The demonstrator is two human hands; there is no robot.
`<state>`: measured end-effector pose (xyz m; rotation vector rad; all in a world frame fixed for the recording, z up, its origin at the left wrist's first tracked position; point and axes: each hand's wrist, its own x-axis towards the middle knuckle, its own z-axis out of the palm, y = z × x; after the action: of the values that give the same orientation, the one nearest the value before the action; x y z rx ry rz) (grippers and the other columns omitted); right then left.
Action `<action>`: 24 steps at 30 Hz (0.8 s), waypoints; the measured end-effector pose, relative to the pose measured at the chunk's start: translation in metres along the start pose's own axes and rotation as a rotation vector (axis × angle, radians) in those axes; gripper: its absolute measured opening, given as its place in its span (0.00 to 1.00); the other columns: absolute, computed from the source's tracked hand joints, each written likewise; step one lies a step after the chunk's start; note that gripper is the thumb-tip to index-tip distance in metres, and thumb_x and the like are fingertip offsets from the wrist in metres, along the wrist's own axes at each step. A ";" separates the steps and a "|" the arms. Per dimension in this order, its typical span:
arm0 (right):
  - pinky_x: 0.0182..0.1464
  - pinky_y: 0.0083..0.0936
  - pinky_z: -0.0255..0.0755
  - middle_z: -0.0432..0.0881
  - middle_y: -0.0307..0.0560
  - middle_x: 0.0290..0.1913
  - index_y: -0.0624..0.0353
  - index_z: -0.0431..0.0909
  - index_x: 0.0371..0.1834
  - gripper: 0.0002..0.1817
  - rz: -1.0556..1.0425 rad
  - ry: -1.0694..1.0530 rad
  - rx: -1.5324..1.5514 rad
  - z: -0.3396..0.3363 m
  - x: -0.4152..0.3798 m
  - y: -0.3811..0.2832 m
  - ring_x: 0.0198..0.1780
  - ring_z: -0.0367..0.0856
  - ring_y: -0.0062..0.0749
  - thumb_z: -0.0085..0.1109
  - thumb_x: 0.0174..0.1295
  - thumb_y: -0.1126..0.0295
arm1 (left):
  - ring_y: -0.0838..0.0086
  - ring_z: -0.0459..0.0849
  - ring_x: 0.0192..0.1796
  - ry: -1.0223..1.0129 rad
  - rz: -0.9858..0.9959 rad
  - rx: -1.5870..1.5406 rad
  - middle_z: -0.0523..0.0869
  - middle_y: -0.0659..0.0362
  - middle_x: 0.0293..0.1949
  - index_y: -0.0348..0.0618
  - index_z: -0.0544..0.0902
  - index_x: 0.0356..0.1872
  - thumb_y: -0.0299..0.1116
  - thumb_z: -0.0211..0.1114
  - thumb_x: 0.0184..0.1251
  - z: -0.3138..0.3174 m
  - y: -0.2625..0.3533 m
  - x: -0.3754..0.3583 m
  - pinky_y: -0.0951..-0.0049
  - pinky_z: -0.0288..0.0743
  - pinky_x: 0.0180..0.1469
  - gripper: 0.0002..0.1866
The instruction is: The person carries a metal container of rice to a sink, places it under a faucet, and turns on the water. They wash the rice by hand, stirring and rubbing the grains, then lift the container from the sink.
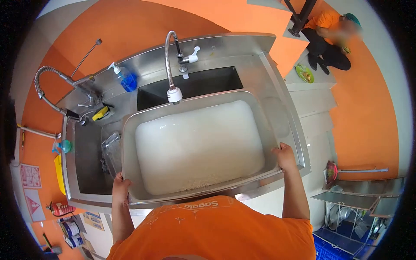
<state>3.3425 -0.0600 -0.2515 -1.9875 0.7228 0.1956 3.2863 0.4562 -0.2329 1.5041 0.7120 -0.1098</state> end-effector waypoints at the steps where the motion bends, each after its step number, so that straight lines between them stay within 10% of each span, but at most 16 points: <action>1: 0.19 0.22 0.58 0.70 0.38 0.16 0.64 0.73 0.24 0.06 -0.030 0.014 0.015 -0.002 -0.003 -0.003 0.16 0.64 0.20 0.53 0.47 0.72 | 0.76 0.75 0.30 -0.013 0.008 -0.023 0.78 0.58 0.28 0.37 0.72 0.32 0.18 0.49 0.41 -0.001 0.002 -0.004 0.79 0.68 0.36 0.12; 24: 0.19 0.22 0.54 0.61 0.33 0.15 0.60 0.65 0.17 0.08 -0.109 -0.067 -0.056 -0.028 -0.038 0.014 0.19 0.59 0.17 0.54 0.48 0.72 | 0.77 0.75 0.31 0.092 0.086 -0.103 0.78 0.58 0.30 0.38 0.72 0.32 0.17 0.48 0.43 -0.018 -0.035 -0.118 0.79 0.68 0.37 0.12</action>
<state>3.2994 -0.0731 -0.2311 -2.0572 0.5704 0.2180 3.1684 0.4273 -0.2038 1.4454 0.7153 0.0612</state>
